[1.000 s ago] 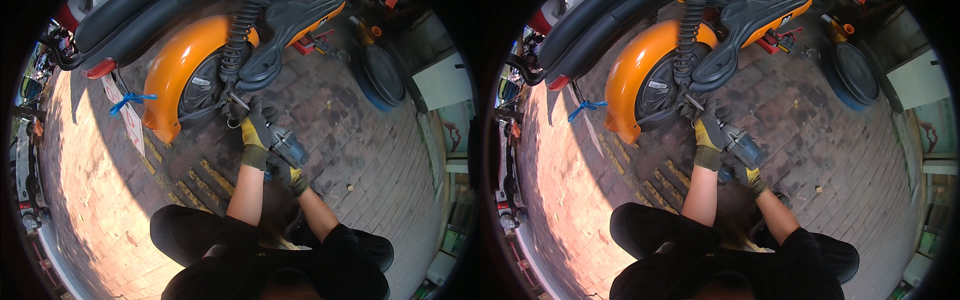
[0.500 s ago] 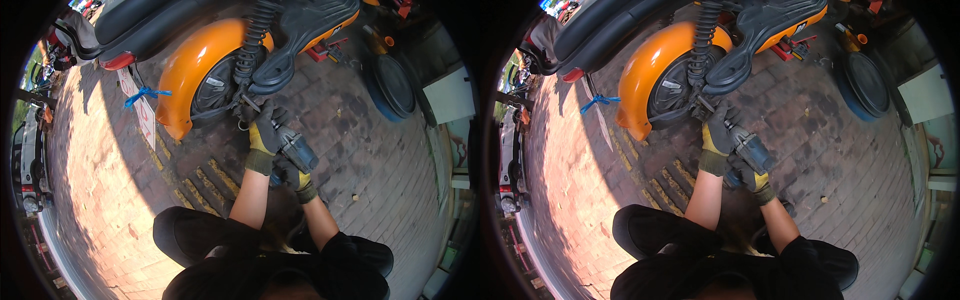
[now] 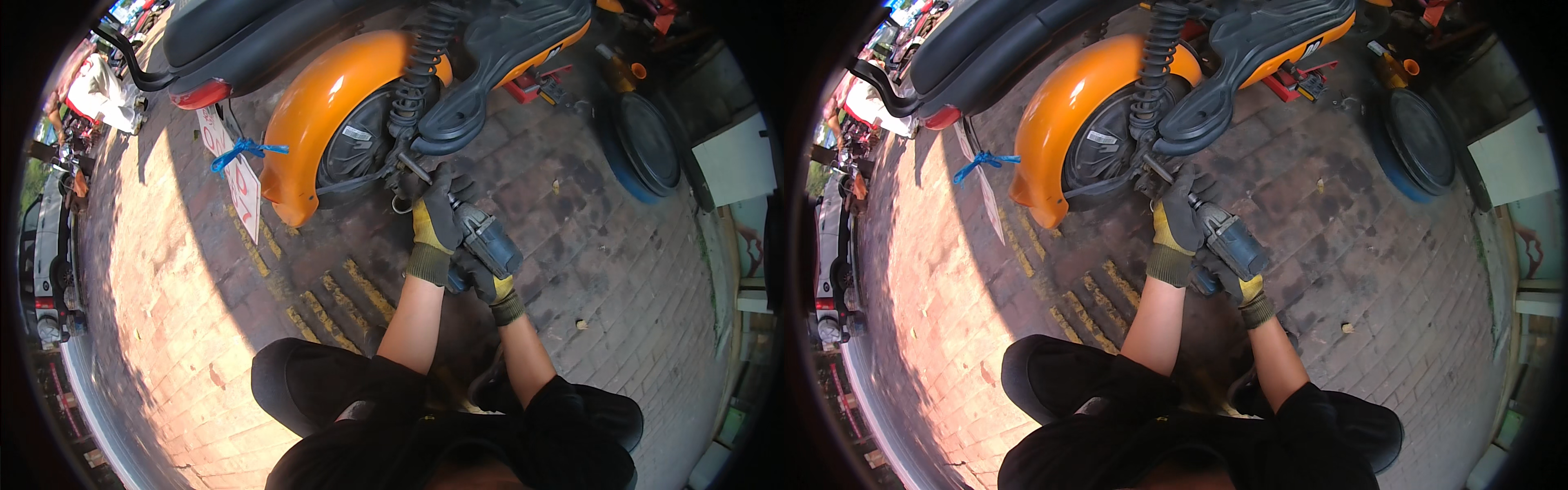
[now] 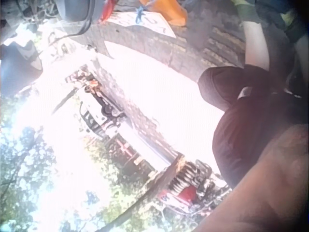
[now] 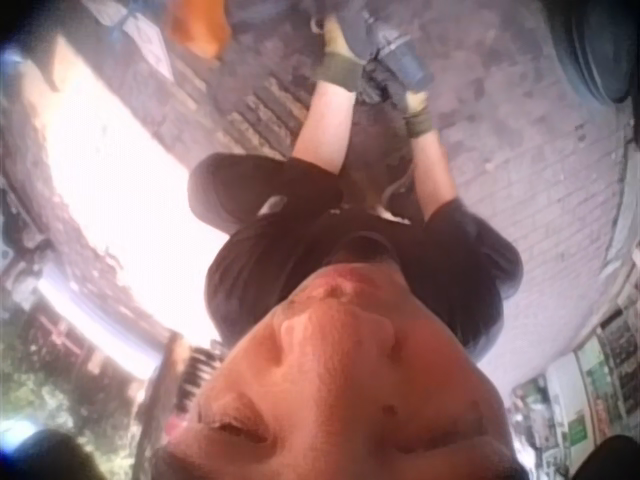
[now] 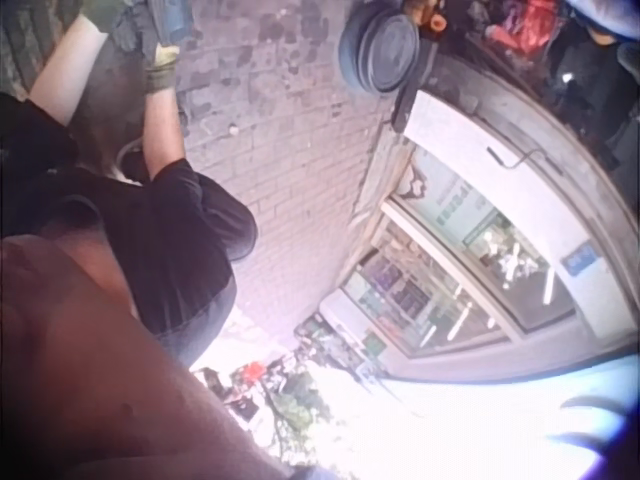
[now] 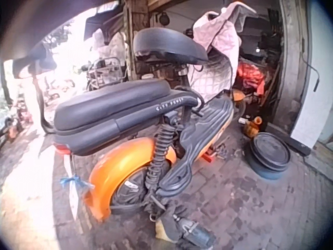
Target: The person works on the rear of an orange scooter, using a cordless impact wrench and a screwdriver to remove and reattach bolts near the rear wheel and fender. They then stand and organize tools on the floor, placing a hammer, pliers, and a screwdriver into a red toolbox, and put a small white box into a cardboard box.
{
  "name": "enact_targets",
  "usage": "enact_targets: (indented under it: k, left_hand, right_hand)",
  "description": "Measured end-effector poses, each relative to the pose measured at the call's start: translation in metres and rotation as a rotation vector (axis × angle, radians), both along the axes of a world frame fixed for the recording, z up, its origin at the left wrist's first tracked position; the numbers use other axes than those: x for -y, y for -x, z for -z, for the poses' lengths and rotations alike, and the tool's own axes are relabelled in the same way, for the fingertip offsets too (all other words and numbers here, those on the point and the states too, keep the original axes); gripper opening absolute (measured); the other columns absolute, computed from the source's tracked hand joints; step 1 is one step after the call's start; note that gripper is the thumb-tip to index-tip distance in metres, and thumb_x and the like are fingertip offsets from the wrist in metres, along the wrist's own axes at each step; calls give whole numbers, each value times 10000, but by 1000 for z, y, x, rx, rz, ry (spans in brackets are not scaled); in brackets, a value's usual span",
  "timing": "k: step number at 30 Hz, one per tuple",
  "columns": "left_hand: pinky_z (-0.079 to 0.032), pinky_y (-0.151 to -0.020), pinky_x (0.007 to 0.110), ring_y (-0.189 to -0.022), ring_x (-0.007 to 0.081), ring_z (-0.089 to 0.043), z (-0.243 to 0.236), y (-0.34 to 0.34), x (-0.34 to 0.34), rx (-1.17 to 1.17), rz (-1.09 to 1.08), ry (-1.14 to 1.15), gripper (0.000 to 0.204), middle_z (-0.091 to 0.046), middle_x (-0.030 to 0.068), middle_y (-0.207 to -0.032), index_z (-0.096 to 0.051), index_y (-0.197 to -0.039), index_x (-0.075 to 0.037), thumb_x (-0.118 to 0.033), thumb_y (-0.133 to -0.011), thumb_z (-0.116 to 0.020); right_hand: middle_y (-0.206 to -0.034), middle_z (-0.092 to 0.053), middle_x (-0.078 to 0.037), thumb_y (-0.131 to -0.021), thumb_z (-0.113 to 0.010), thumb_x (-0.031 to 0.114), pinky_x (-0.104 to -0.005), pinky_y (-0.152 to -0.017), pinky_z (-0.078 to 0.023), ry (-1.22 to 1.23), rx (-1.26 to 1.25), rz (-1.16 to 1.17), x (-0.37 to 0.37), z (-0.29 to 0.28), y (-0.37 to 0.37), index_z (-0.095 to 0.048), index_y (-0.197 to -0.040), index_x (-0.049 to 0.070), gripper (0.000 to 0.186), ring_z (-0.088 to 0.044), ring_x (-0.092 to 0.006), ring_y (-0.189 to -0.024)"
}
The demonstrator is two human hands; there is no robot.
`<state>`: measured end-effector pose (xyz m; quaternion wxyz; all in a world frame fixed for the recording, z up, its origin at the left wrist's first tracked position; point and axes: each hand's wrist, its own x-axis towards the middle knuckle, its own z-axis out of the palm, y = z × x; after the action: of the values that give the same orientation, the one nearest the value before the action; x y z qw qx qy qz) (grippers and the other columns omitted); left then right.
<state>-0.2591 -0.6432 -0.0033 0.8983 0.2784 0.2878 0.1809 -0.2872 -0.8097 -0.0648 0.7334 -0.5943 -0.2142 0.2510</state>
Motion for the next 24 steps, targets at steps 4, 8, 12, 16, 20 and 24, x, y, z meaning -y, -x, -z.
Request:
enact_targets:
  k: [4,8,12,16,20,24]
  left_hand:
    - [-596,-856,387,-986,249,-719,1,-6,9,-20,-38,-22,372,-702,123,-1095,-594,-1321,-67,-333,-1071,-663]
    - [-590,-880,378,-1004,245,-704,-3,-7,27,-67,-186,-16,347,-709,118,-1105,-607,-1295,-63,-319,-1067,-663]
    - [-557,-953,395,-1051,223,-682,8,-7,68,45,-297,97,466,-705,100,-1130,-567,-1297,-61,-458,-1067,-648]
    - [-534,-1034,460,-1093,282,-696,43,-5,102,145,-41,425,339,-732,117,-1162,-615,-1291,-69,-334,-1081,-639]
    - [-546,-1014,471,-1113,297,-713,98,4,80,-25,-113,288,357,-748,101,-1114,-657,-1239,-61,-372,-1065,-654]
    - [-596,-878,436,-1005,346,-768,138,35,29,-672,615,-1559,230,-795,141,-1032,-736,-1057,-34,-240,-997,-653]
  right_hand:
    - [-1144,-752,-66,-929,-729,38,-349,-962,-563,97,-105,-22,5,14,-6,-720,-1248,26,319,-689,-189,-1079]
    - [-1267,-737,-116,-876,-755,16,-393,-1045,-534,106,222,-211,27,44,-33,-730,-1264,31,389,-686,-250,-1174]
    - [-1410,-700,-75,-781,-713,-66,-397,-1075,-501,473,361,-738,86,47,-116,-760,-1254,24,484,-678,-207,-1196]
    - [-1417,-672,-124,-756,-800,-8,-395,-1120,-487,408,-14,-671,155,0,-128,-735,-1302,33,551,-652,-236,-1260]
    - [-1463,-624,-134,-899,-832,190,-398,-1059,-532,437,54,-628,211,-59,-104,-738,-1267,28,413,-672,-236,-1200]
    - [-1522,-570,-153,-936,-806,333,-399,-1053,-534,258,176,-602,230,-63,-98,-718,-1307,31,486,-643,-237,-1243]
